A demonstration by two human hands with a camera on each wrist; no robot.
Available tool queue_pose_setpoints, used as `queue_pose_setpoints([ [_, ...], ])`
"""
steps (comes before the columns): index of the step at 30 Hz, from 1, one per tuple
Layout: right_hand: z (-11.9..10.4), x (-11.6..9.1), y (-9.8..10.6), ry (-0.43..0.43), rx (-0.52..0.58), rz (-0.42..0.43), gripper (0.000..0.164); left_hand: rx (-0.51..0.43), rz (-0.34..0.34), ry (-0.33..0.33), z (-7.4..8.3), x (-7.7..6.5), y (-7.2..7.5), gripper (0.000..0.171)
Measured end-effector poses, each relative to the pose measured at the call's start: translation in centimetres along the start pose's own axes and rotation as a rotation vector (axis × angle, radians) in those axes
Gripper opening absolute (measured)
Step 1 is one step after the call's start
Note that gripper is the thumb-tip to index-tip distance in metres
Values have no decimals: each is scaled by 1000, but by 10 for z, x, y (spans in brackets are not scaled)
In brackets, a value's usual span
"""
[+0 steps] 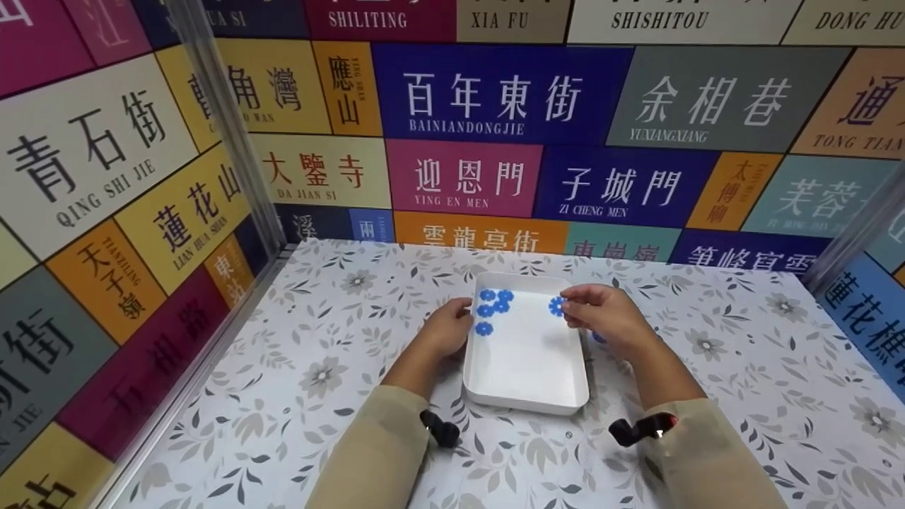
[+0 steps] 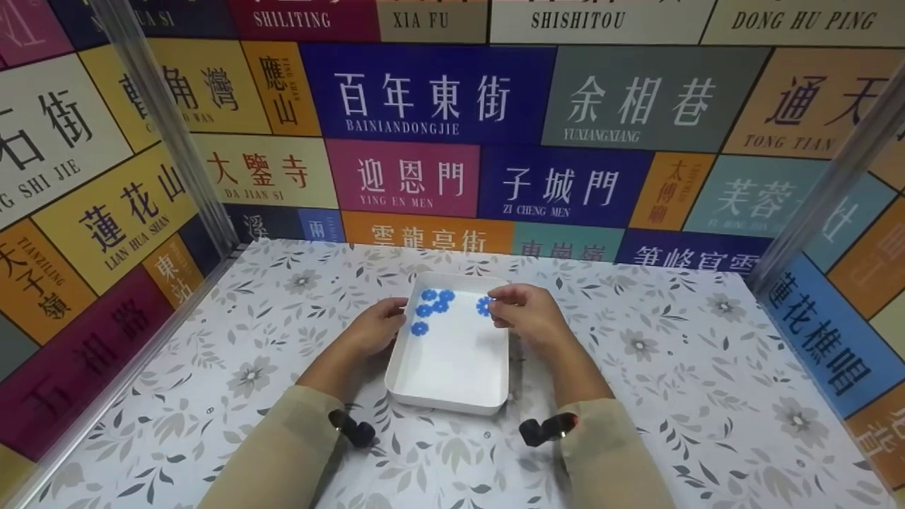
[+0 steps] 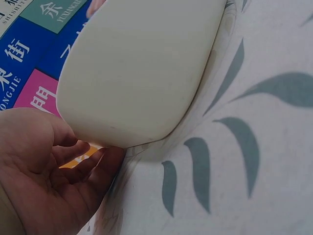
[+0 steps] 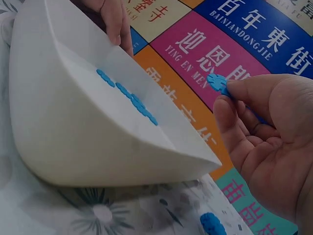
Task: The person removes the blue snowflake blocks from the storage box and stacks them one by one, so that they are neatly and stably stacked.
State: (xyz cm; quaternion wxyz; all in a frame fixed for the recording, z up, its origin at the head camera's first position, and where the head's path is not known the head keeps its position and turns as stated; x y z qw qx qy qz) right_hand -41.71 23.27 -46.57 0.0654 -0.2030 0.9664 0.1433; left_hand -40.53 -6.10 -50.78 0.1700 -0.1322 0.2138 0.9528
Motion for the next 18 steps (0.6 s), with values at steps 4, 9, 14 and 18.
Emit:
queue_pose_setpoints([
  [4,13,-12,17,-46,-28,32,38,-1,3,2,1,0,0,50],
  [9,30,-24,39,-53,-31,68,44,18,26,-60,4,-3,-2,48],
  [14,49,-28,55,-76,58,112,38,23,39,-59,4,-3,-1,47],
  [18,61,-27,63,-56,92,118,29,26,35,-42,4,-4,-1,47],
])
Point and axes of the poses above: each hand's wrist, its own x-axis towards the middle knuckle, its own y-axis out of the back of the hand, z = x × y, the point moved 5 cm from there along x, towards the middle knuckle, and after that the axes turned 14 degrees about -z, right-handed, at the moved point
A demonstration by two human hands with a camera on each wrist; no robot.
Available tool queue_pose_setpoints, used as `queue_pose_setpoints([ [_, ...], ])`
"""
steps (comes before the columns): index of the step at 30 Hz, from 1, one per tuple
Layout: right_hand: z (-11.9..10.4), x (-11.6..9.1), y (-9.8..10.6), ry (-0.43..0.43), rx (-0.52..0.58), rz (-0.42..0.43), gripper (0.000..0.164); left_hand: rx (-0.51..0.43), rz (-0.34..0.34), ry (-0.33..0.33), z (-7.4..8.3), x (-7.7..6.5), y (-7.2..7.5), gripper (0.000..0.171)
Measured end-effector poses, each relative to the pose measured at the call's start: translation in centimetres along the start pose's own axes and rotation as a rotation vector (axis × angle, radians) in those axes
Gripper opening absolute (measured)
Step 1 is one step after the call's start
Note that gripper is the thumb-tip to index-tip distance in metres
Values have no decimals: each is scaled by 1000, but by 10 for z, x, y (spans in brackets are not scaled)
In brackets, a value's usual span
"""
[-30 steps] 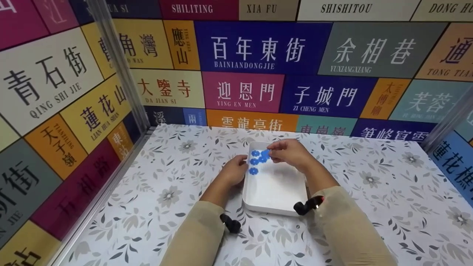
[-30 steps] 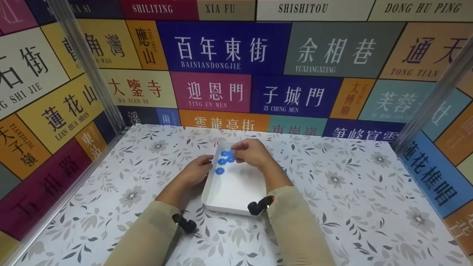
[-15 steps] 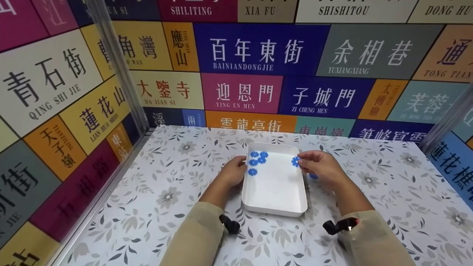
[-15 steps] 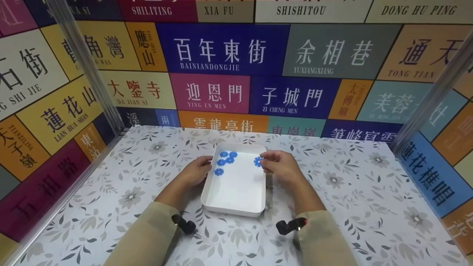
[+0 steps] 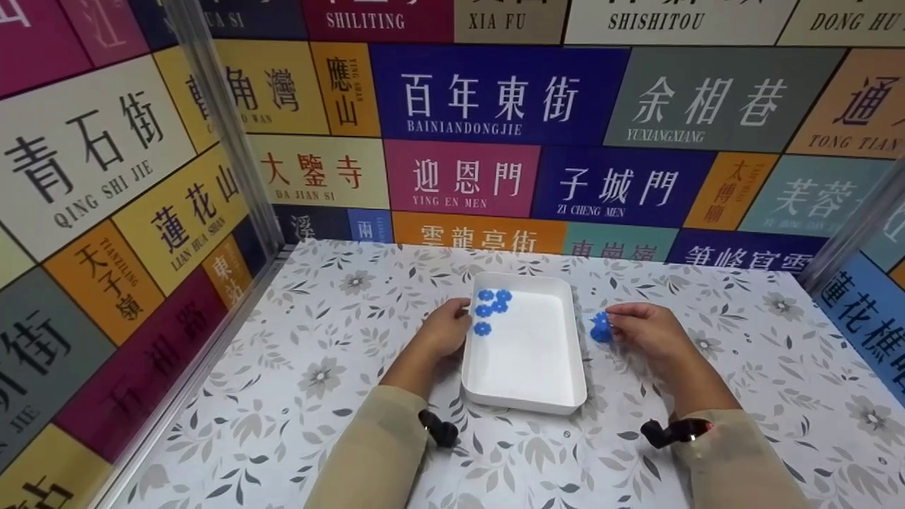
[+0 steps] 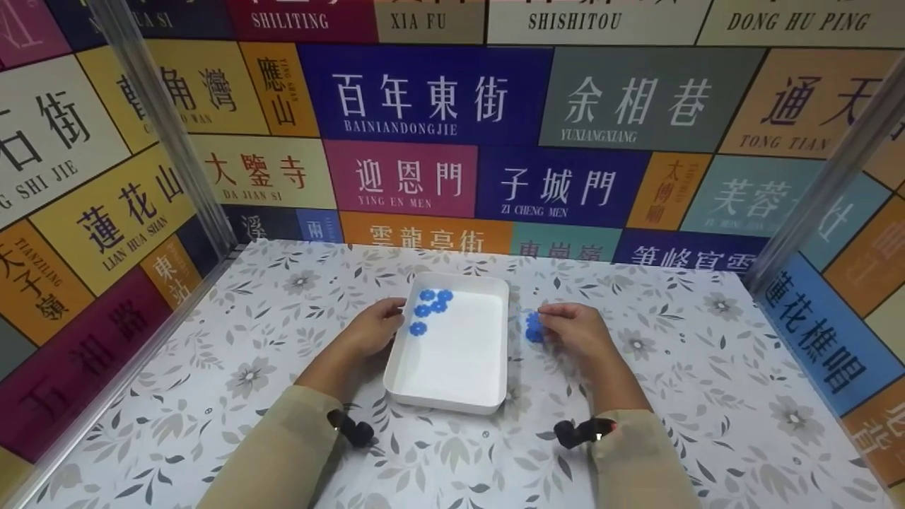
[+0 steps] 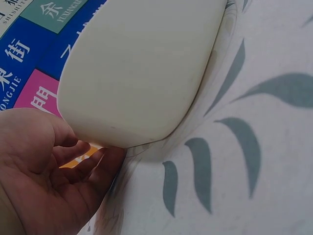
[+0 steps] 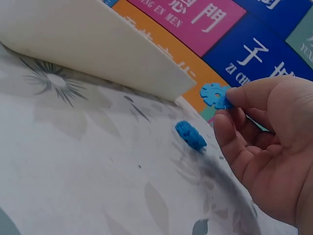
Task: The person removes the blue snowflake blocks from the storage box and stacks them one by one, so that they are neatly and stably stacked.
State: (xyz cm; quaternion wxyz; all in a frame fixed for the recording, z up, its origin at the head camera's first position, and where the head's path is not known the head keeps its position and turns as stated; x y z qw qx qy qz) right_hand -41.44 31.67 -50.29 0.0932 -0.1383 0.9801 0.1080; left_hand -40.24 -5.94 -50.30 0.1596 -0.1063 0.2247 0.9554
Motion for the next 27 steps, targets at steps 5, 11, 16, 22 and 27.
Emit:
queue_pose_setpoints([
  [5,13,2,7,-20,-41,-10,33,2,-7,17,0,0,0,48],
  [11,18,4,8,-52,-117,-9,39,16,-2,-5,1,0,0,48],
  [16,18,5,5,-64,-164,14,40,3,-7,-1,-1,0,0,47],
  [22,19,4,5,-61,-203,26,42,21,-7,-9,-1,0,0,48],
  [27,18,4,5,-54,-190,33,41,18,-12,-18,0,0,1,48],
])
Point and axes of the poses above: each hand's wrist, its own x-axis towards the middle knuckle, its own y-axis out of the back of the hand, z = x × y, the point moved 5 cm from there along x, towards the middle knuckle, and after that the axes turned 14 degrees about -z, right-handed, at the moved point
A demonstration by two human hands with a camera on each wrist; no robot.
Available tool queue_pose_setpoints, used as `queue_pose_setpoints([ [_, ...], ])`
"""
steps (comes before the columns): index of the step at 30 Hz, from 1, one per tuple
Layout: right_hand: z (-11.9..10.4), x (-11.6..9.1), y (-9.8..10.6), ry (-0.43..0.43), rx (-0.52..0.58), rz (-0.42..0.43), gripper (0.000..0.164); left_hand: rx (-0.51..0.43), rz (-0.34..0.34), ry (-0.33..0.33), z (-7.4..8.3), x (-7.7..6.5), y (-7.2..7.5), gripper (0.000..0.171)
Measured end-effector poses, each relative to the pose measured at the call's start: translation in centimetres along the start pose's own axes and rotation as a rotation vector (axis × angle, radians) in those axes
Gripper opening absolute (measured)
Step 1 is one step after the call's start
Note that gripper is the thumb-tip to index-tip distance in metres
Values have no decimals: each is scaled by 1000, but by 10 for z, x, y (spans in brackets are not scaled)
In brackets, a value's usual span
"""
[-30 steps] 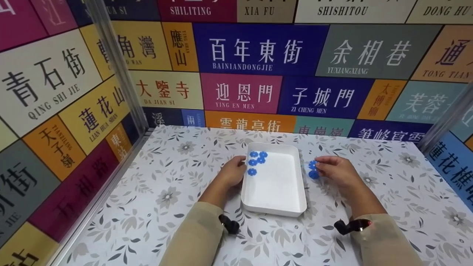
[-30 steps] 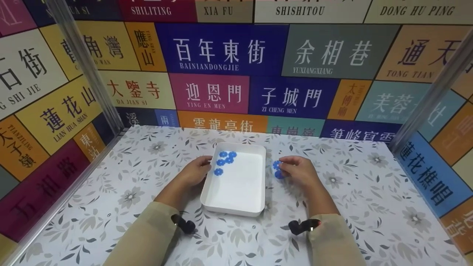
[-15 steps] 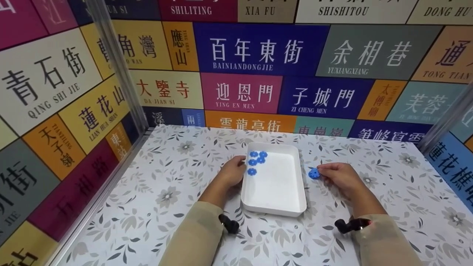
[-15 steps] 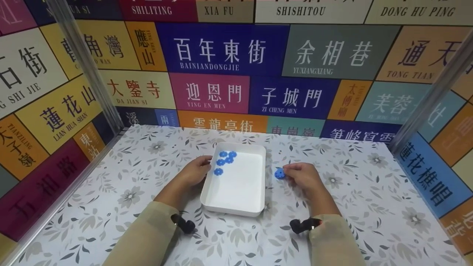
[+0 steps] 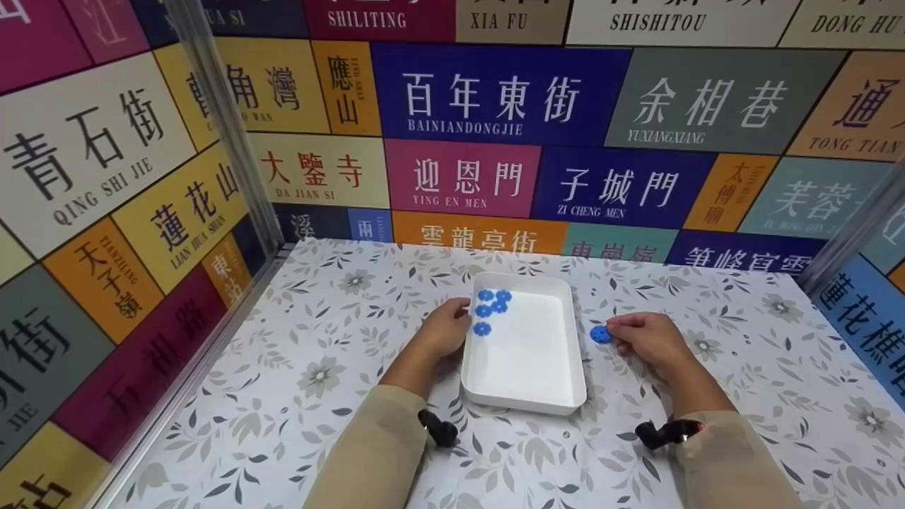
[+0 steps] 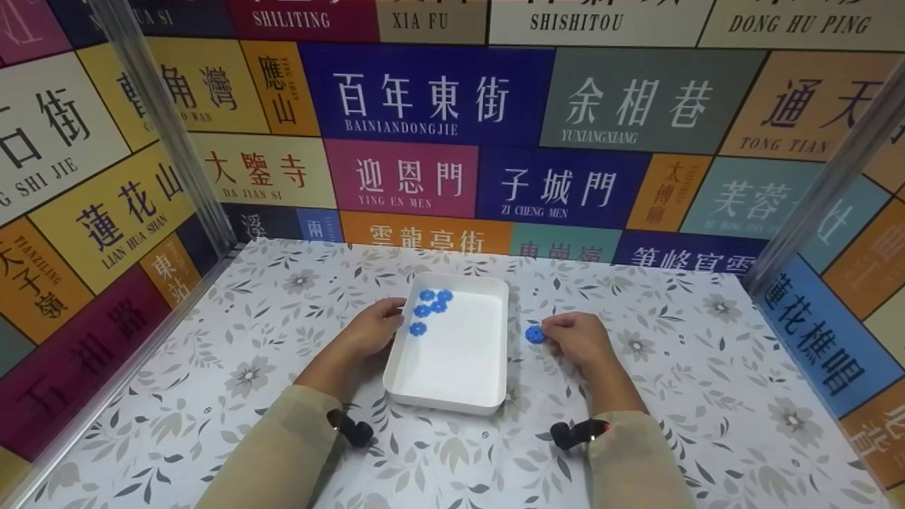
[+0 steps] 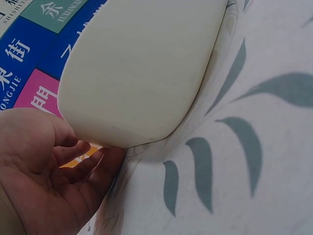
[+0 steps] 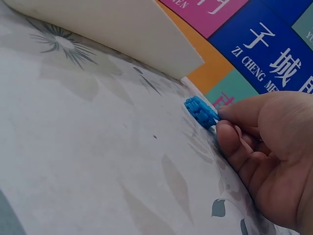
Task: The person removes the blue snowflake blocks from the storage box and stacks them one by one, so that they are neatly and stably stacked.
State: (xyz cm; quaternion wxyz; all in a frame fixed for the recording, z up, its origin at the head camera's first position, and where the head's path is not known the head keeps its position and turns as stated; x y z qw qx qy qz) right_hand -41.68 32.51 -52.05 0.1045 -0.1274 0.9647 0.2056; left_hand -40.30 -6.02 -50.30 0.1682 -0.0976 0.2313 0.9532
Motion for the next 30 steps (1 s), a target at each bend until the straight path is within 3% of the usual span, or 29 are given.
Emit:
queue_pose_setpoints([
  [15,-13,0,-2,-34,84,47,49,-29,-25,38,-1,3,0,48],
  [24,-56,-2,-33,-11,162,6,46,5,-1,13,3,-1,2,48],
  [30,-80,10,-57,13,242,-39,38,0,-4,26,1,0,-1,49],
])
Point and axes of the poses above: each hand's wrist, its own x-axis towards the middle knuckle, its own y-axis out of the back of the hand, z = x × y, the point moved 5 cm from there along x, towards the middle knuckle, and after that the axes turned 14 degrees about -z, right-handed, at the moved point
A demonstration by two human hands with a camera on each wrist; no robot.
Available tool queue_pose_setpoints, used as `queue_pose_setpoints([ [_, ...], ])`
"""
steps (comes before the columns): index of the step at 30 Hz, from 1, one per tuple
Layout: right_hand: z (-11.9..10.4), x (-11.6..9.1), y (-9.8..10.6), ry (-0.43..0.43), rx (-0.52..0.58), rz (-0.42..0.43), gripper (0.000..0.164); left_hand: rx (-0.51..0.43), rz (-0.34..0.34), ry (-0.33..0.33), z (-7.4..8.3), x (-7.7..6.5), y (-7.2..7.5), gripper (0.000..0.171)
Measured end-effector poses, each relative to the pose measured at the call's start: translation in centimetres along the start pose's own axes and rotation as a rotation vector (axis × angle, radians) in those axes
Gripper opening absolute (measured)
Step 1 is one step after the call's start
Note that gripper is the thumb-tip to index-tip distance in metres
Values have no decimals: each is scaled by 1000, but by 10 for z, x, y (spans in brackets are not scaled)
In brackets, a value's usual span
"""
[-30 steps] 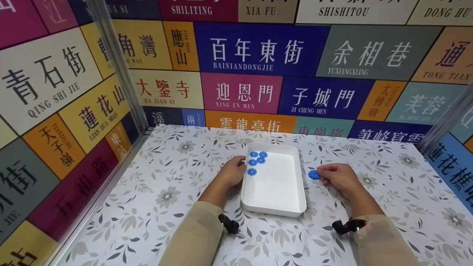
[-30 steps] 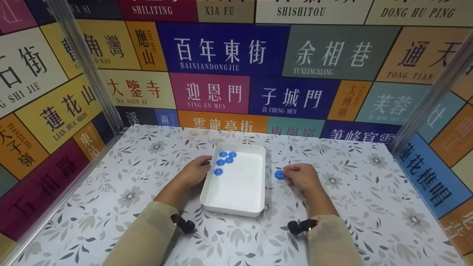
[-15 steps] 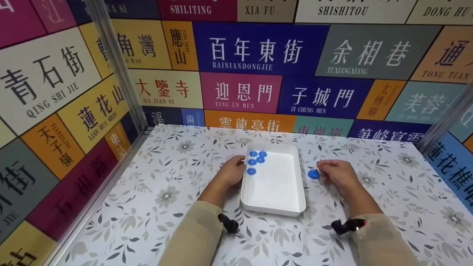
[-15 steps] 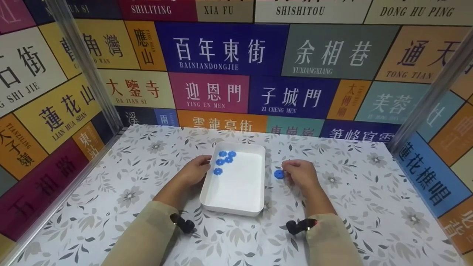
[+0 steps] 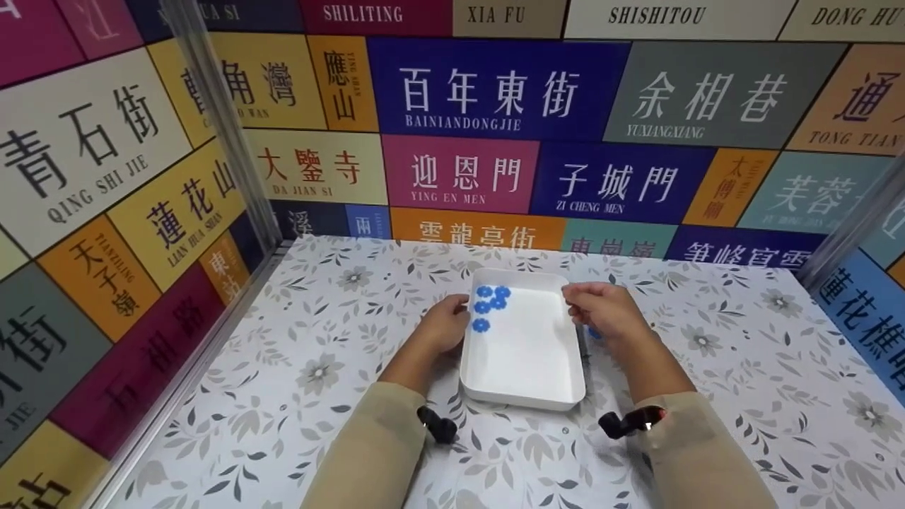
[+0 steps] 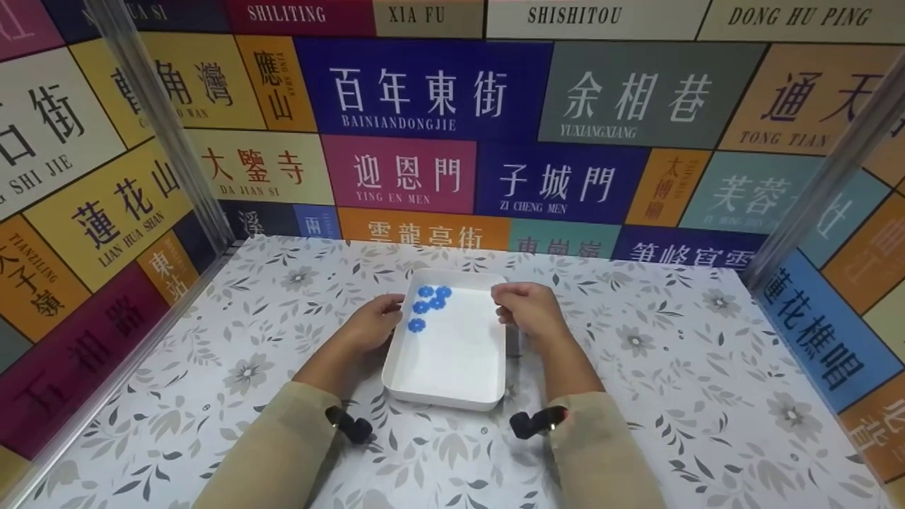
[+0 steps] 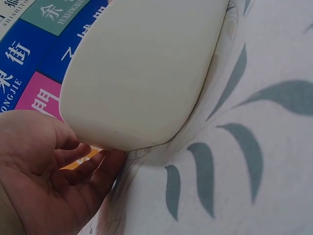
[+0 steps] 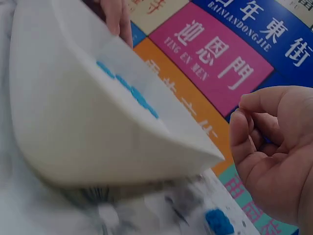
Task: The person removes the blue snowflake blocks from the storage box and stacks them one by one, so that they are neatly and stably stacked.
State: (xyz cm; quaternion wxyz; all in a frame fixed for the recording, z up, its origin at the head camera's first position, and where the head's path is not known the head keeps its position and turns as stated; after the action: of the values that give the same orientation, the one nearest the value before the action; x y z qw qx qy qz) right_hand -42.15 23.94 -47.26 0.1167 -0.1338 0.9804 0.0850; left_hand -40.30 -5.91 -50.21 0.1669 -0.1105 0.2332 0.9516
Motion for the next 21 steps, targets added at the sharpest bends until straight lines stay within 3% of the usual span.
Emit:
queue_pose_setpoints([
  [4,-7,11,-18,40,64,-60,29,9,6,3,-1,1,0,50],
  [10,-18,26,-42,47,108,-135,30,19,15,-10,-2,1,2,49],
  [17,-28,51,-64,-13,120,-187,39,11,16,-10,-3,1,1,49],
  [21,-27,66,-70,-52,69,-191,46,12,9,-25,0,0,-1,49],
])
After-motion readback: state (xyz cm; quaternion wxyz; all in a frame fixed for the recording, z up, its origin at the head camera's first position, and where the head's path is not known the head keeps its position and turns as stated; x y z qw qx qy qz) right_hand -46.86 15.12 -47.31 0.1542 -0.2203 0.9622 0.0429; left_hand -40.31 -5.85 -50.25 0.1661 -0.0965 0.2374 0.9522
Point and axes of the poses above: each hand's wrist, its own x-axis towards the middle knuckle, its own y-axis out of the back of the hand, z = x × y, the point moved 5 cm from there along x, towards the middle knuckle, and after that the axes turned 14 degrees about -z, right-handed, at the moved point
